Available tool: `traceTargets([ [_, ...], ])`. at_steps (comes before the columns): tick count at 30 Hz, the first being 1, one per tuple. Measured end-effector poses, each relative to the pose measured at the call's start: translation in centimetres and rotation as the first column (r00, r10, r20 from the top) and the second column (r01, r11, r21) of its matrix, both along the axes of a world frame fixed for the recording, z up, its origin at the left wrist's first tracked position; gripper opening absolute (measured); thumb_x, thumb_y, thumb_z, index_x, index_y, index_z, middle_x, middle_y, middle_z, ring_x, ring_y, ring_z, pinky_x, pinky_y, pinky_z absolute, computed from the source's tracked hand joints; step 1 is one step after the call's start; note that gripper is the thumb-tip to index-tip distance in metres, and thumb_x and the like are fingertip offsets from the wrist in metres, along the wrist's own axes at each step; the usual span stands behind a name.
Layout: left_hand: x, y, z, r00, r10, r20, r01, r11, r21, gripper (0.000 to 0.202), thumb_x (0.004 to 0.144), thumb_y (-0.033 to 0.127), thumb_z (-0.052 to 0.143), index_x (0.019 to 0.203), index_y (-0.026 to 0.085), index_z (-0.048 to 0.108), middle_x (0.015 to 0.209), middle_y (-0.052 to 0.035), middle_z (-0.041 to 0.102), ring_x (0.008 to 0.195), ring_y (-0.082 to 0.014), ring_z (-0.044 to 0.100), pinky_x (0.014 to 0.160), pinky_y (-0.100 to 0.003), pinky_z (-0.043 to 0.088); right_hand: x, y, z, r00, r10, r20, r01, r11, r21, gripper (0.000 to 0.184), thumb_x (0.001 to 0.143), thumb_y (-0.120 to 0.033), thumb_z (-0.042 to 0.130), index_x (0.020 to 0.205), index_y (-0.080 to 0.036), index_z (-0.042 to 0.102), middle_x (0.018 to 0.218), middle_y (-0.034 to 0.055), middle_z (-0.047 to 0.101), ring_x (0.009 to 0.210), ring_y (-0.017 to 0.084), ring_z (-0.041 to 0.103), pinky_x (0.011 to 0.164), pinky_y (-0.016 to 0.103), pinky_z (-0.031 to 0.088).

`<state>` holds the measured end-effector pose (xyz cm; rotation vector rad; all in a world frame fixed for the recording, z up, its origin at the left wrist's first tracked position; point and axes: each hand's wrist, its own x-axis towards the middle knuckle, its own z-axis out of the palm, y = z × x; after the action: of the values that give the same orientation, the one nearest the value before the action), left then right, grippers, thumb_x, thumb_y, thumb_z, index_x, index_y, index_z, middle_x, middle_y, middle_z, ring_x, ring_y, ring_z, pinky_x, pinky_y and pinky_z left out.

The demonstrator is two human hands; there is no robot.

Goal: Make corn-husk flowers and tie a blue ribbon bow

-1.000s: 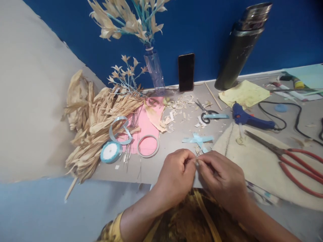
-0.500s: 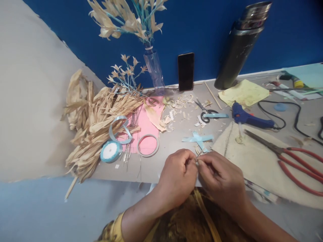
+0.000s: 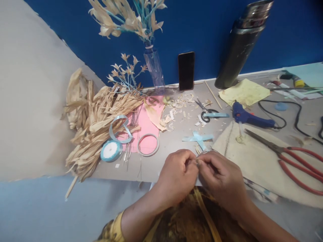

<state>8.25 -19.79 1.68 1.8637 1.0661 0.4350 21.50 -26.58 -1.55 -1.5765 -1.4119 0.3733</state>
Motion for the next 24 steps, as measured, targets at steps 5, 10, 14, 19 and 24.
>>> traceTargets([
  [5,0.1,0.1,0.2,0.999,0.028,0.021,-0.027,0.999,-0.043,0.019,0.084,0.018,0.052,0.067,0.018,0.060,0.065,0.0011,0.058,0.065,-0.0137,0.050,0.059,-0.025,0.035,-0.1,-0.1,0.1,0.998,-0.011,-0.056,0.009,0.999,-0.031,0.022,0.091,-0.021,0.056,0.072,-0.021,0.067,0.066,-0.0006,0.065,0.057,0.013,0.055,0.057,0.026,0.042],
  [10,0.0,0.3,0.1,0.989,0.094,0.118,-0.063,0.969,-0.239,0.017,0.082,0.021,0.053,0.068,0.017,0.062,0.060,0.0036,0.052,0.058,-0.0108,0.043,0.053,-0.022,0.032,0.5,0.3,0.1,0.915,-0.063,-0.398,-0.035,0.971,-0.236,0.018,0.083,-0.030,0.061,0.070,-0.020,0.068,0.058,-0.0018,0.059,0.053,0.014,0.049,0.049,0.025,0.038],
  [14,-0.3,0.6,-0.4,0.976,0.121,0.179,-0.044,0.922,-0.385,0.014,0.077,0.022,0.057,0.065,0.017,0.060,0.055,0.0051,0.047,0.053,-0.0084,0.037,0.050,-0.021,0.028,0.9,0.7,-0.5,0.611,-0.117,-0.783,-0.245,0.912,-0.327,0.020,0.076,-0.035,0.070,0.068,-0.018,0.064,0.054,-0.0042,0.052,0.047,0.009,0.038,0.045,0.022,0.028],
  [19,-0.5,1.1,-0.7,0.963,0.118,0.241,-0.013,0.917,-0.398,0.012,0.075,0.023,0.059,0.066,0.016,0.064,0.059,0.0022,0.053,0.056,-0.0102,0.045,0.054,-0.023,0.034,1.1,1.1,-0.8,0.266,-0.120,-0.956,-0.393,0.893,-0.221,0.027,0.068,-0.036,0.081,0.064,-0.016,0.062,0.049,-0.0079,0.043,0.043,0.004,0.022,0.043,0.021,0.014],
  [24,-1.0,1.6,-1.0,0.918,0.091,0.386,0.058,0.932,-0.358,0.020,0.084,0.029,0.061,0.072,0.016,0.071,0.103,-0.0111,0.073,0.094,-0.0215,0.064,0.085,-0.033,0.048,2.0,0.9,-0.8,0.167,-0.070,-0.984,-0.447,0.884,-0.139,0.026,0.072,-0.035,0.081,0.067,-0.017,0.063,0.050,-0.0087,0.041,0.044,0.004,0.021,0.043,0.021,0.012],
])
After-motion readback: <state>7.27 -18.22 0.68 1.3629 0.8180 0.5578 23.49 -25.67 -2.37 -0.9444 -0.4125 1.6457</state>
